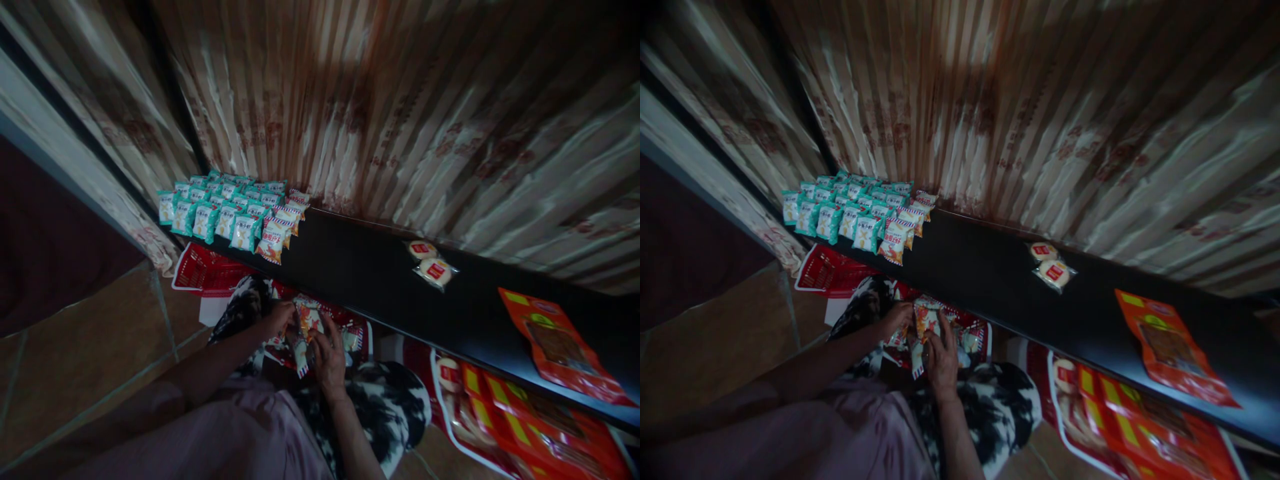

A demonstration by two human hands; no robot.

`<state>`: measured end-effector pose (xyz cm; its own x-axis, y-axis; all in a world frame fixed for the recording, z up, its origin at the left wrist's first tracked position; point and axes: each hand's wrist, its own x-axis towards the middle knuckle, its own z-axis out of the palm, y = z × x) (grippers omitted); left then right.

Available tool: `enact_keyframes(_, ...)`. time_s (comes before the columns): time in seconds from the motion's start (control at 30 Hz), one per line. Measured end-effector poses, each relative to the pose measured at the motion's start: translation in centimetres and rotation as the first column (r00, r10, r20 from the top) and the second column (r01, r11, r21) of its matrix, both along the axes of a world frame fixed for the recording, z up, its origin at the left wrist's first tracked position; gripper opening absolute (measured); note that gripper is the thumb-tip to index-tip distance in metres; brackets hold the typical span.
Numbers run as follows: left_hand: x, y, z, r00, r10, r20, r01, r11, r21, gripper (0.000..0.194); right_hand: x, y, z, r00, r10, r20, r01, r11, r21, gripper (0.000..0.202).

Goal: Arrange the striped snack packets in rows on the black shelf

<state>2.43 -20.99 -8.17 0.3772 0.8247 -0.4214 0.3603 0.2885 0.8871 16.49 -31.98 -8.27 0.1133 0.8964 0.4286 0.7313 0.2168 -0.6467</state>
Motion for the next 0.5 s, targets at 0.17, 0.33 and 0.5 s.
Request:
enact_keyframes(0.17, -0.8, 0.2, 1.3, 0.988, 0.042, 0.15, -0.011, 0.979, -0.204, 0.057, -0.5, -0.2, 0.8, 0.997, 0.012, 0.081, -0.017, 0.998, 0.06, 0.024)
enact_keyframes(0.33, -1.3, -0.4, 3.2, 0.914, 0.164, 0.372, 0.021, 0.895, -0.447, 0.054, -0.9, -0.1, 1.5, 0.993, 0.03, 0.114, -0.038, 0.996, 0.077, 0.024)
enact_keyframes(0.5, -1.4, -0.8, 4.2, 0.858, 0.113, 0.501, 0.156, 0.872, -0.464, 0.044, -0.8, 0.2, 2.3, 0.985, 0.099, 0.143, -0.112, 0.99, 0.086, 0.025)
